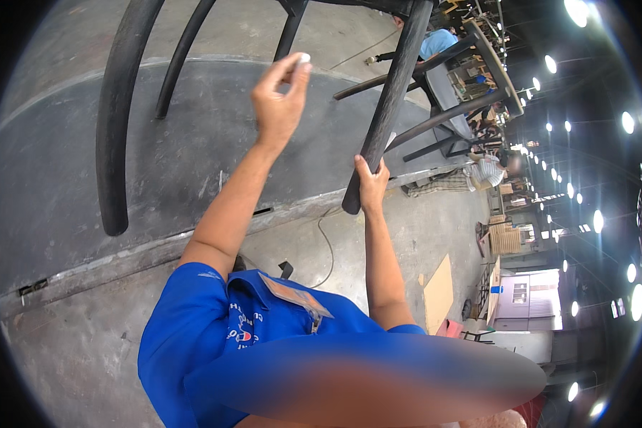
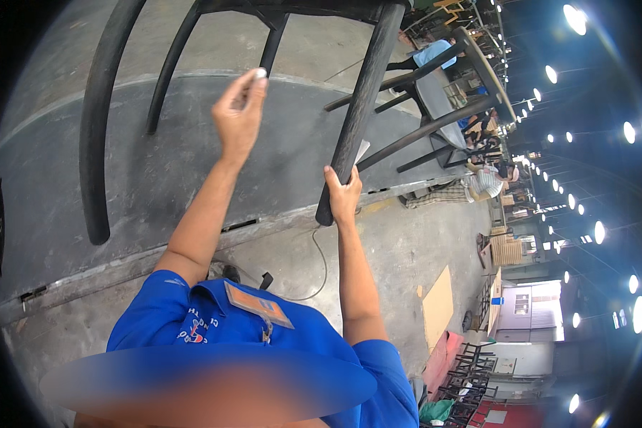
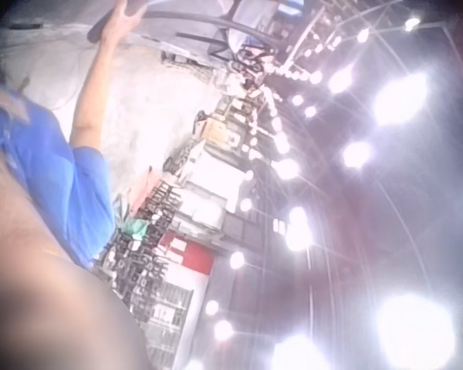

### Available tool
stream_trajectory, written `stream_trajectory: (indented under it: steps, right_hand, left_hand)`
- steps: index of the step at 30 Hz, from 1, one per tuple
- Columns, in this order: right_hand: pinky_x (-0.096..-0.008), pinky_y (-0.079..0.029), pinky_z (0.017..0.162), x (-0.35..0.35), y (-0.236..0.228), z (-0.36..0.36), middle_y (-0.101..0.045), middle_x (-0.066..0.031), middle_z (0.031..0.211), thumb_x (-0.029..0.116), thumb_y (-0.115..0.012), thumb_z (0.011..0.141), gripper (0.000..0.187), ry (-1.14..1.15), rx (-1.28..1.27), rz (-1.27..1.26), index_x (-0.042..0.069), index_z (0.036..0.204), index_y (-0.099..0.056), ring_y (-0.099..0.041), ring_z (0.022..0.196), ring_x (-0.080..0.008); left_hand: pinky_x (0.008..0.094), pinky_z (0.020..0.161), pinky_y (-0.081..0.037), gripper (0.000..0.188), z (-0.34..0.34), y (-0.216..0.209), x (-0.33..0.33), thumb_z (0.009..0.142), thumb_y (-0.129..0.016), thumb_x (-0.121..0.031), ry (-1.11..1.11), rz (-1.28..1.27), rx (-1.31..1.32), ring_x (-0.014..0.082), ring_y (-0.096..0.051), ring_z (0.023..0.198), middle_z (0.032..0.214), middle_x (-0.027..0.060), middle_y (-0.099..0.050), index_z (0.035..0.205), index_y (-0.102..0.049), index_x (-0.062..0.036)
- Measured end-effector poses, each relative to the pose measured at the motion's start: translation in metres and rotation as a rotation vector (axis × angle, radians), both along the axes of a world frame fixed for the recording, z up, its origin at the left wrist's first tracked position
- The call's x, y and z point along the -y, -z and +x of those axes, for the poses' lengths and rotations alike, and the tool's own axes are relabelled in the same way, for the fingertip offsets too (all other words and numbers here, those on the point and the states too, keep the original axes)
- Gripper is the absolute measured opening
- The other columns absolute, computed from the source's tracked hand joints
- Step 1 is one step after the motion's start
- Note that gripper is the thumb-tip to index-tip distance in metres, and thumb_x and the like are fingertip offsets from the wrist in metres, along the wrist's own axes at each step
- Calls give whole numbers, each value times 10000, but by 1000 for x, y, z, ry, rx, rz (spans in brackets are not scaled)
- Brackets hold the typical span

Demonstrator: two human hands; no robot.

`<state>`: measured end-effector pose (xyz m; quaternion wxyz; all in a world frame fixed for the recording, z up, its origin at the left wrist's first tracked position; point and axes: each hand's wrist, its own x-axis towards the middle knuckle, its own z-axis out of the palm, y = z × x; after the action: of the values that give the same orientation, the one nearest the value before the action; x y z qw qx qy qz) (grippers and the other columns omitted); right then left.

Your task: The person cleans a black chair by first using a handheld blower to remove dust from the seat and legs, then wiping the seat and legs with a white cloth. The chair is rotated and flipped to access all surfaces.

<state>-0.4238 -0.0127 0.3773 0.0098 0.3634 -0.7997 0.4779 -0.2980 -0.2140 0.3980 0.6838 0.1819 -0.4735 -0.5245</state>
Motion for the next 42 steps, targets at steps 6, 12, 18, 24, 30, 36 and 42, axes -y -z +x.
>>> stream_trajectory:
  steps: [6, 12, 18, 24, 30, 36, 42]
  right_hand:
    - [-260, -404, 620, 4, -5, 9, -531, -8, 723, 200, -666, 800, 240, 24, 25, 22, 9, 879, -543, -475, 671, -101]
    - [-264, -401, 607, 2, -2, 12, -513, -3, 710, 228, -659, 794, 253, 52, 45, 51, 18, 856, -532, -476, 669, -98]
    - [-265, -403, 613, -4, 6, 16, -507, 0, 714, 236, -663, 787, 270, 81, 18, 43, 15, 873, -535, -470, 670, -102]
    - [-253, -380, 587, -8, 14, 18, -523, 2, 721, 257, -668, 794, 280, 68, 13, -1, 7, 842, -551, -464, 656, -86]
    - [-256, -396, 585, -12, 16, 21, -510, 5, 703, 200, -662, 784, 236, 81, 102, 36, 17, 864, -538, -466, 647, -88]
    - [-247, -390, 567, -13, 20, 27, -505, 11, 686, 194, -663, 788, 216, 56, 85, -7, 26, 831, -535, -465, 629, -82]
    - [-253, -388, 571, -15, 22, 30, -506, 11, 689, 199, -664, 790, 223, 55, 62, -5, 21, 842, -541, -463, 632, -84]
  left_hand:
    - [224, 631, -493, 263, -83, -19, 14, 912, -556, -155, 822, 265, -218, 85, -579, 669, 764, 18, -587, 1141, -582, -27]
    - [236, 636, -491, 329, -141, -64, 32, 822, -678, -261, 1012, 281, -264, 124, -616, 740, 845, 75, -606, 1003, -617, 7]
    - [255, 675, -508, 423, -149, -86, 43, 722, -767, -300, 859, 110, -33, 157, -637, 789, 904, 110, -652, 983, -633, 3]
    - [253, 672, -505, 395, -143, -72, 45, 728, -765, -315, 1042, 136, -149, 146, -627, 759, 860, 74, -653, 969, -648, -25]
    - [246, 663, -495, 432, -145, -77, 38, 733, -755, -380, 806, 16, -32, 121, -620, 723, 840, 59, -655, 988, -645, -49]
    - [249, 658, -486, 409, -133, -76, 34, 748, -745, -359, 971, 112, -92, 116, -615, 728, 827, 45, -649, 998, -645, -51]
    - [232, 683, -460, 349, -120, -71, 34, 801, -702, -325, 1107, 156, -104, 92, -589, 721, 838, 18, -644, 1032, -647, -69]
